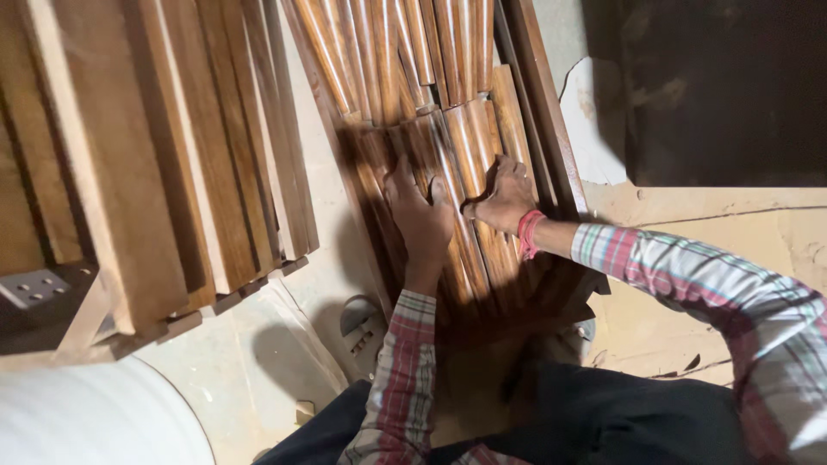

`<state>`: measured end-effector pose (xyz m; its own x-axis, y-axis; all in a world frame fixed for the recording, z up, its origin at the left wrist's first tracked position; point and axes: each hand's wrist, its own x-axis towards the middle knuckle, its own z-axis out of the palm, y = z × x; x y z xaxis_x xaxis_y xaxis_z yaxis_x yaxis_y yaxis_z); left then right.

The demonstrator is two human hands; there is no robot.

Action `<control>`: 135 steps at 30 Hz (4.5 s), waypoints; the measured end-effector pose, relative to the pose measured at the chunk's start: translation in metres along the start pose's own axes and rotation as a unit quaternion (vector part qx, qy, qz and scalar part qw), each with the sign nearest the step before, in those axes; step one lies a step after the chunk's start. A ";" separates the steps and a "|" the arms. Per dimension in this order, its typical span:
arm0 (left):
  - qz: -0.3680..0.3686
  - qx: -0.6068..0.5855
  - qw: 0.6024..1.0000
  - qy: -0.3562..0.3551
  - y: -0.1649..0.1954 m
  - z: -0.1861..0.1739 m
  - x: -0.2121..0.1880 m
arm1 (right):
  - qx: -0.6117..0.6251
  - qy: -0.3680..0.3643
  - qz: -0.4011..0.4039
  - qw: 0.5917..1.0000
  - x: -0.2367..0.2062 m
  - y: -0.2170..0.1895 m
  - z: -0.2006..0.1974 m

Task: The person sits on the floor and sorts tapered wooden furniture legs, picking up handfuls of legs and placing them one by one into a slotted wooden rack beside them. They gather loose legs from the floor and a wooden frame, align the bundles, and fill the rack compartments with the legs.

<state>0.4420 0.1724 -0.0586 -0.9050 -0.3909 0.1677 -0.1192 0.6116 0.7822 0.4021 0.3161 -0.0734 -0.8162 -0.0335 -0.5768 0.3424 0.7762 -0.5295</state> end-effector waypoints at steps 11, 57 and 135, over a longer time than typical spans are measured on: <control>0.005 0.036 0.999 0.035 -0.012 0.005 -0.036 | 0.203 -0.068 0.008 0.977 -0.042 0.011 -0.011; 0.268 -0.355 0.876 -0.188 0.116 -0.100 -0.090 | 0.116 -0.077 -0.539 0.831 -0.132 0.006 -0.066; 0.204 -0.281 0.937 -0.023 0.125 -0.104 -0.101 | 0.093 -0.219 -0.517 0.822 -0.105 -0.027 -0.099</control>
<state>0.5606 0.2169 0.0847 -0.8463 -0.1662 0.5061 0.4634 0.2389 0.8533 0.4324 0.3608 0.0628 -0.4837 -0.8702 0.0938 -0.3295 0.0817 -0.9406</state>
